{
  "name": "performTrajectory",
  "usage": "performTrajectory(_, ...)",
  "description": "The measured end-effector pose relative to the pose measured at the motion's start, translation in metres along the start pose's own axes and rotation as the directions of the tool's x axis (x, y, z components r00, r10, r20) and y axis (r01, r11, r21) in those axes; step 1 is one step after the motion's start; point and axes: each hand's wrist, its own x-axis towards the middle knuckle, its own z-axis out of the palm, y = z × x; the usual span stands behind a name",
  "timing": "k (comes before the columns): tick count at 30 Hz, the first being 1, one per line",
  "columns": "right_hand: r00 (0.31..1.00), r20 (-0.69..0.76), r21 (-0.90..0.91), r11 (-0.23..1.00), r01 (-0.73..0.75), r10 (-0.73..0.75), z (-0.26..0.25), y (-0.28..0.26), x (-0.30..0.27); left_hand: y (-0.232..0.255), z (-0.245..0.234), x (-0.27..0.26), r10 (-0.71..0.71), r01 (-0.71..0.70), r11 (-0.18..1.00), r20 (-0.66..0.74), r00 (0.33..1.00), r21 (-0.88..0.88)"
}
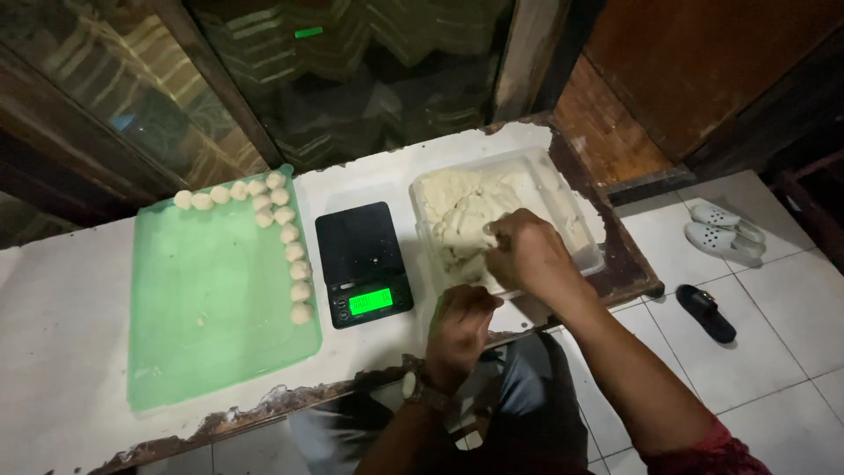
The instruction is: Weighing small portions of dough on a digital scale and rolling them into balls.
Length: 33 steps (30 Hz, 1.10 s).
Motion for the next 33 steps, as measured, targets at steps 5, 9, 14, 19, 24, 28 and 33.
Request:
performTrajectory(5, 0.997, -0.074, -0.276, 0.961, 0.012, -0.033, -0.031, -0.049, -0.018, 0.005, -0.003, 0.003, -0.006, 0.006, 1.000, 0.024, 1.000, 0.015)
performTrajectory(9, 0.979, 0.057, -0.018, 0.981, 0.195, -0.194, -0.006, -0.003, 0.002, 0.000, -0.001, -0.003, -0.010, 0.011, 1.000, 0.043, 0.999, -0.004)
performTrajectory(14, 0.961, 0.096, -0.128, 0.954, 0.271, -0.260, -0.004, 0.015, 0.003, -0.006, 0.003, -0.005, 0.036, -0.035, 0.999, 0.030, 0.999, -0.037)
performTrajectory(19, 0.918, 0.302, 0.009, 0.963, 0.269, -0.259, -0.047, 0.004, 0.008, -0.004, 0.006, -0.009, -0.019, 0.019, 0.999, 0.007, 1.000, -0.043)
performTrajectory(24, 0.853, 0.364, -0.105, 0.893, 0.437, -0.374, -0.071, -0.019, 0.002, -0.008, 0.008, -0.010, -0.004, 0.004, 1.000, -0.004, 1.000, -0.007)
performTrajectory(28, 0.804, 0.376, -0.249, 0.785, 0.567, -0.461, -0.045, 0.012, 0.010, -0.009, 0.011, -0.013, 0.021, -0.023, 0.995, -0.025, 0.999, -0.095)
performTrajectory(33, 0.782, 0.260, -0.424, 0.661, 0.619, -0.566, -0.017, 0.023, 0.008, -0.009, 0.011, -0.015, 0.005, -0.005, 1.000, 0.014, 1.000, 0.011)
